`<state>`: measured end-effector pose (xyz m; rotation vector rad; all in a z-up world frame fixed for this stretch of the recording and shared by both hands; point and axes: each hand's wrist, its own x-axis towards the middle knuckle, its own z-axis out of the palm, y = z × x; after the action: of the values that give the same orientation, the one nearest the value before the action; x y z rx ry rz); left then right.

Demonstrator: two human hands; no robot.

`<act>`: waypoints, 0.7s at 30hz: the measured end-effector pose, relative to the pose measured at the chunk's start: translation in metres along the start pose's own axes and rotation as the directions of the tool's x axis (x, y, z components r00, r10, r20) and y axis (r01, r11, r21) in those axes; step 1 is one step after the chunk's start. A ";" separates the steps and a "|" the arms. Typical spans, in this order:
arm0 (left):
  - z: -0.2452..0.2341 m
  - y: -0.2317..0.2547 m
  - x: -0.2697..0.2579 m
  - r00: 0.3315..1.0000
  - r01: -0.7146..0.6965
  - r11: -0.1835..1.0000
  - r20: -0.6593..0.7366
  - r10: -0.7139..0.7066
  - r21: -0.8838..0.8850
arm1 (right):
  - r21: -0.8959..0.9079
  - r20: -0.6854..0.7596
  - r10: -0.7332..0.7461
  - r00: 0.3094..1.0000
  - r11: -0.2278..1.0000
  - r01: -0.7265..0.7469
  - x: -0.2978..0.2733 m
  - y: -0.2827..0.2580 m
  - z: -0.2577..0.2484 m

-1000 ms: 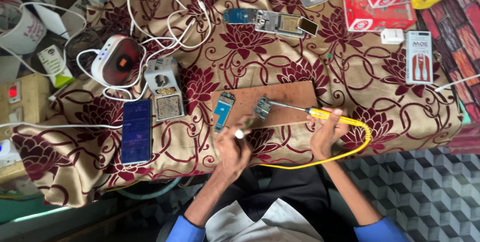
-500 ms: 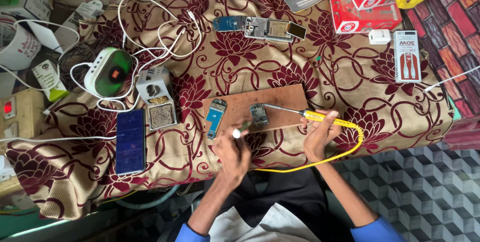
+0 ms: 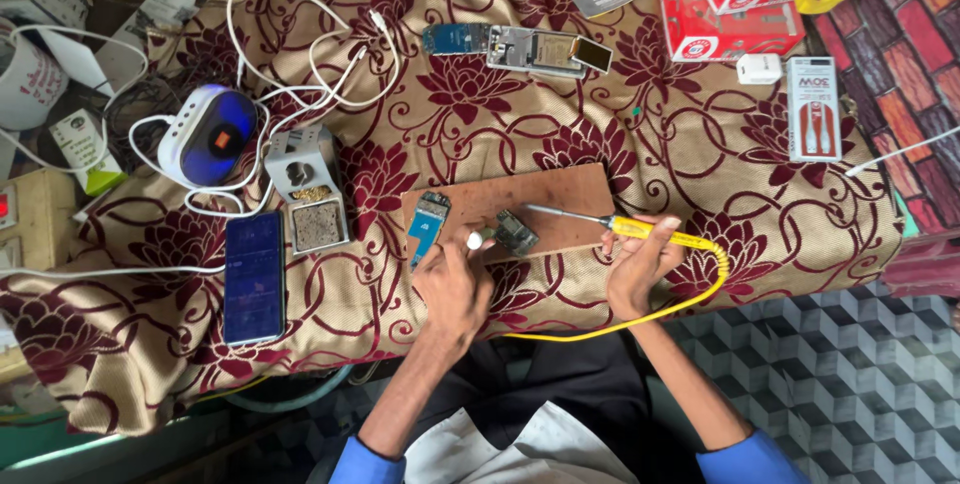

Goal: The person uses a soldering iron and solder wire to work on a small circuit board placed on a wooden board. They repeatedly apply heat and solder to specific points on the board while holding it steady with the other hand.

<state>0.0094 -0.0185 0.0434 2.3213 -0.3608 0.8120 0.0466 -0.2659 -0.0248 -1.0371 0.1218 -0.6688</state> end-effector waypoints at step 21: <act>-0.011 0.003 0.025 0.993 0.107 0.907 0.002 -0.117 -0.408 | -0.029 0.033 -0.035 0.999 0.999 0.036 -0.002 -0.012 0.004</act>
<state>0.0227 -0.0150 0.0676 1.9210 -0.3460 0.6359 0.0414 -0.2657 -0.0133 -1.0801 0.0850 -0.6835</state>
